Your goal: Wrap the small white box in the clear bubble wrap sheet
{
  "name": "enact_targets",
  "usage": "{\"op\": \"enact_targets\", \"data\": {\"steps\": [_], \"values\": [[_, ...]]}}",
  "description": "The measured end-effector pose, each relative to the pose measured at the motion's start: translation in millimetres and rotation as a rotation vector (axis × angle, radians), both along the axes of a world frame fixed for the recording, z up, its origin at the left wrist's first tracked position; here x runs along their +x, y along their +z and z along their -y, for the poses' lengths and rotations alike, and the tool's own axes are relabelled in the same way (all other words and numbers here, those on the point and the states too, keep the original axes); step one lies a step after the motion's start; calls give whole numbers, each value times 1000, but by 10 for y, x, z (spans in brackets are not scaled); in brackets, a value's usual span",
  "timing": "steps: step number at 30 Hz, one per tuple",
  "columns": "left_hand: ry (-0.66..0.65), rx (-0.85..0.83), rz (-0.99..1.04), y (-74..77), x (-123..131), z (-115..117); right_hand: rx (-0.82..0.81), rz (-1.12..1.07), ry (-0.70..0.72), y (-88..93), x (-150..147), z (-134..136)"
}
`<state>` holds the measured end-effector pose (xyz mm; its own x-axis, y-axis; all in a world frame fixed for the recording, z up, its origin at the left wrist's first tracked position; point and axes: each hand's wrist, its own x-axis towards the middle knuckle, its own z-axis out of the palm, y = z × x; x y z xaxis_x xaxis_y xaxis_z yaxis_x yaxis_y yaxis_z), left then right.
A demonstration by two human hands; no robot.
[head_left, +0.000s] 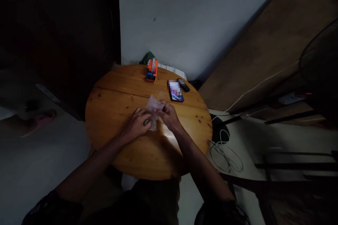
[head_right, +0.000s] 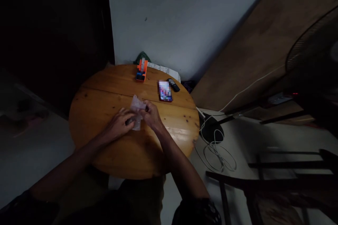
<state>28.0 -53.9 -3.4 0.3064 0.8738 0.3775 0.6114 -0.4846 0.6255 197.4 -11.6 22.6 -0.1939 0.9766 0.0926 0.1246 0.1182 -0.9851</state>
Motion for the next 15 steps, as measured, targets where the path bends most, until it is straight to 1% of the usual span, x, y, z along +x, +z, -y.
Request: {"op": "enact_targets", "data": {"steps": [3, 5, 7, 9, 11, 15], "values": [[110, 46, -75, 19, 2, 54, 83, 108, 21, 18, 12, 150], [190, 38, -94, 17, 0, 76, 146, 201, 25, 38, 25, 230], [267, 16, -65, -1, -7, 80, 189, 259, 40, 62, 39, 301], [310, -1, -12, -29, -26, 68, 225, 289, 80, 80, 54, 370], [276, -6, 25, -55, -54, 43, 281, 330, 121, 83, 70, 440], [56, 5, 15, -66, -101, -18, 403, 482, 146, 33, 105, 563]]}}
